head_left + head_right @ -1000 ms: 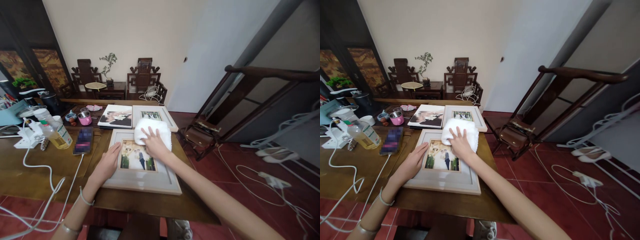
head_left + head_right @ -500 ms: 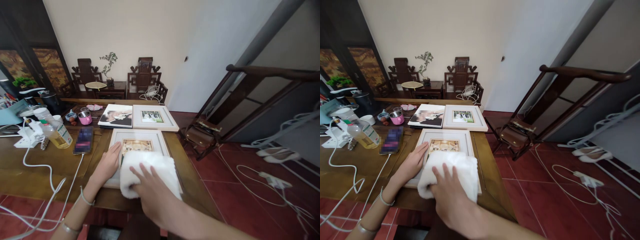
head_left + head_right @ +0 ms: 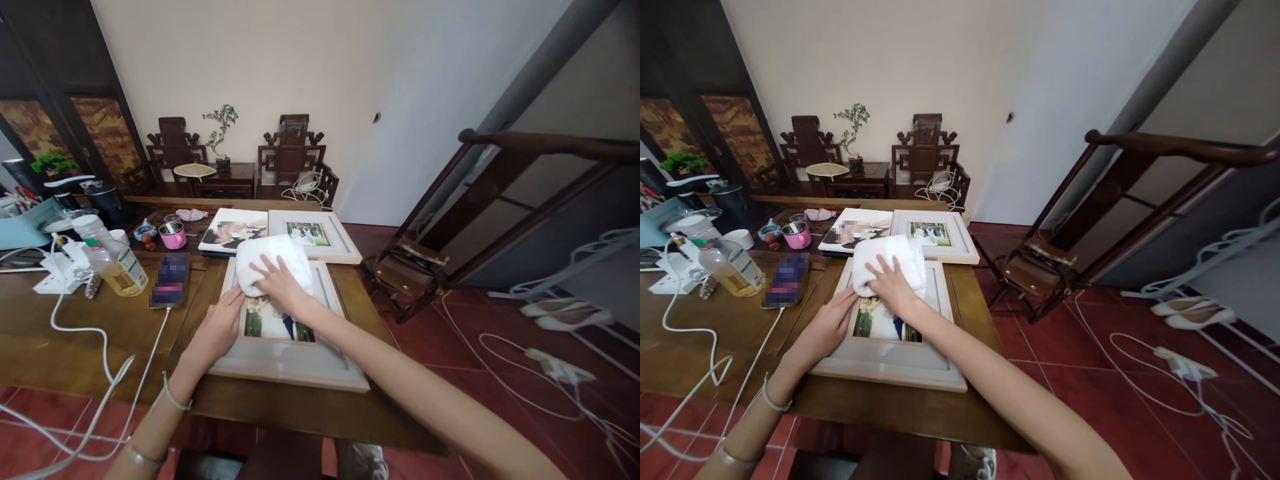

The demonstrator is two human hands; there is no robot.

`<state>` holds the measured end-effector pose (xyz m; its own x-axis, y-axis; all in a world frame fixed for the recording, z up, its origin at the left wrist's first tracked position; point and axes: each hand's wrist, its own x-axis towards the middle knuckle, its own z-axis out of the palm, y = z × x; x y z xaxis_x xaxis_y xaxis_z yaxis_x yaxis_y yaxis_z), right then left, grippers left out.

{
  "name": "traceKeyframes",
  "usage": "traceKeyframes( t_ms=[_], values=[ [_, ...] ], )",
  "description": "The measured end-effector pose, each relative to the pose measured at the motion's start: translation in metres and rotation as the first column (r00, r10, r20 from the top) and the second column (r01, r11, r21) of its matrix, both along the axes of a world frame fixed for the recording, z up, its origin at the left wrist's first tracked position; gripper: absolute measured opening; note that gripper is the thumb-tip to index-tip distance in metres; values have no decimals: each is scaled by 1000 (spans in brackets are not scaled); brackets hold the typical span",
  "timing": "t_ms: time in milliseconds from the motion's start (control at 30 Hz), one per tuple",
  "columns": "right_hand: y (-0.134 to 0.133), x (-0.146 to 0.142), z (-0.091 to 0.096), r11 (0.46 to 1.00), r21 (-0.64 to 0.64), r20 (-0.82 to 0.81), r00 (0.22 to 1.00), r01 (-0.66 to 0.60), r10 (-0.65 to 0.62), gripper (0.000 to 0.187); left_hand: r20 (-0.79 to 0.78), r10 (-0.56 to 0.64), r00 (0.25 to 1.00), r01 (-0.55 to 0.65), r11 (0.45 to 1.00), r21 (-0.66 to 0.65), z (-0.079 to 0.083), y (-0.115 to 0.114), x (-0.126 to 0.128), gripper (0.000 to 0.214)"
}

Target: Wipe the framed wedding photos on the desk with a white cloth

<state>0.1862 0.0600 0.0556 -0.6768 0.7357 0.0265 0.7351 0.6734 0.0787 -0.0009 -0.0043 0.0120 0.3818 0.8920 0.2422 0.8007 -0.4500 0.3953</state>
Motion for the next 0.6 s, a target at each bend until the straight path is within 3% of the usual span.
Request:
traceKeyframes(
  t_ms=[200,333,433,533,600],
  values=[
    [-12,43,15,986,-35,12,986,166,-165,45,39,16,999,-17,999,46,-14,3,-4,49],
    [-34,74,23,961,-54,46,962,270,-268,54,52,38,998,-41,998,54,-15,1,-2,50],
    [-68,89,28,962,-142,70,972,234,-226,59,48,72,996,-73,997,23,-13,-1,-1,50],
    [-97,104,38,945,-283,-11,984,165,-175,57,39,82,996,-82,997,-5,-11,-2,0,50],
    [-103,113,46,943,-269,-95,969,196,-228,56,34,81,996,-81,997,-8,-10,-2,0,50]
  ],
)
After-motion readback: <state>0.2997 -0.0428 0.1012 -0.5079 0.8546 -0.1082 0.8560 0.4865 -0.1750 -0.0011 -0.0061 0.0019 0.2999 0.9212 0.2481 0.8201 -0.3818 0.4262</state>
